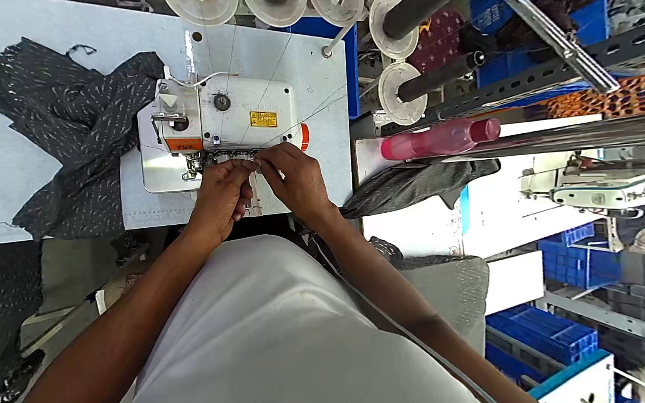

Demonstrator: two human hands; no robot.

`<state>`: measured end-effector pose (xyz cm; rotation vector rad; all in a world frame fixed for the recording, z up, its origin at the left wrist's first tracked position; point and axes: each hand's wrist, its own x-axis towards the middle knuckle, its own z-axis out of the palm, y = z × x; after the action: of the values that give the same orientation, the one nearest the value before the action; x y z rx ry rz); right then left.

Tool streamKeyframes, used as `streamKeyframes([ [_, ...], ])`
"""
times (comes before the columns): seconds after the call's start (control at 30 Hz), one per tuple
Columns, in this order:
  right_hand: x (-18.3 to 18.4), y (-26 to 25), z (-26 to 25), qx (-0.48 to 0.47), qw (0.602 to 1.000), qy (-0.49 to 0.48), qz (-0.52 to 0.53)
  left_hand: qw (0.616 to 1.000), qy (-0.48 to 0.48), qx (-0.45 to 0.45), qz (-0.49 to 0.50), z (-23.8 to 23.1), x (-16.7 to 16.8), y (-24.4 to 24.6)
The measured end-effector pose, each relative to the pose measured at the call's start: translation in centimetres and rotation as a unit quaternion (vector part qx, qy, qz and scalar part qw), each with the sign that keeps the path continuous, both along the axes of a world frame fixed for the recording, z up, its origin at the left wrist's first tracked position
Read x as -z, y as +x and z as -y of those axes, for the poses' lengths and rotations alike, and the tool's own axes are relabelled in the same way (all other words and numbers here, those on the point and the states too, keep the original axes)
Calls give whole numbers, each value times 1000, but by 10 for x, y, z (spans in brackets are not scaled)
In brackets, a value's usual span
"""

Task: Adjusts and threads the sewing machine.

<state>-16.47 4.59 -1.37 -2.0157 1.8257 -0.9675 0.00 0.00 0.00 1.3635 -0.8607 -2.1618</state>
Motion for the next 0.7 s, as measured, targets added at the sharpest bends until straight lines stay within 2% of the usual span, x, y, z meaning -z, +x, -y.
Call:
streamKeyframes([
  [0.1, 2, 2, 2, 19, 999, -19, -20, 1000, -10, -12, -2, -1, -1, 5],
  [0.2, 5, 8, 2, 38, 997, -30, -66, 999, -32, 17, 14, -2, -2, 25],
  [0.37, 8, 20, -2, 67, 985, -38, -153, 986, -137, 73, 59, 5, 11, 85],
  [0.5, 6, 31, -2, 102, 972, -23, -211, 948, -276, 89, 133, 20, 48, 146],
  [0.63, 7, 38, -3, 119, 962, -17, -247, 888, -409, 99, 185, 44, 98, 195],
  [0.7, 10, 40, -3, 126, 956, -28, -264, 864, -442, 117, 209, 55, 121, 210],
])
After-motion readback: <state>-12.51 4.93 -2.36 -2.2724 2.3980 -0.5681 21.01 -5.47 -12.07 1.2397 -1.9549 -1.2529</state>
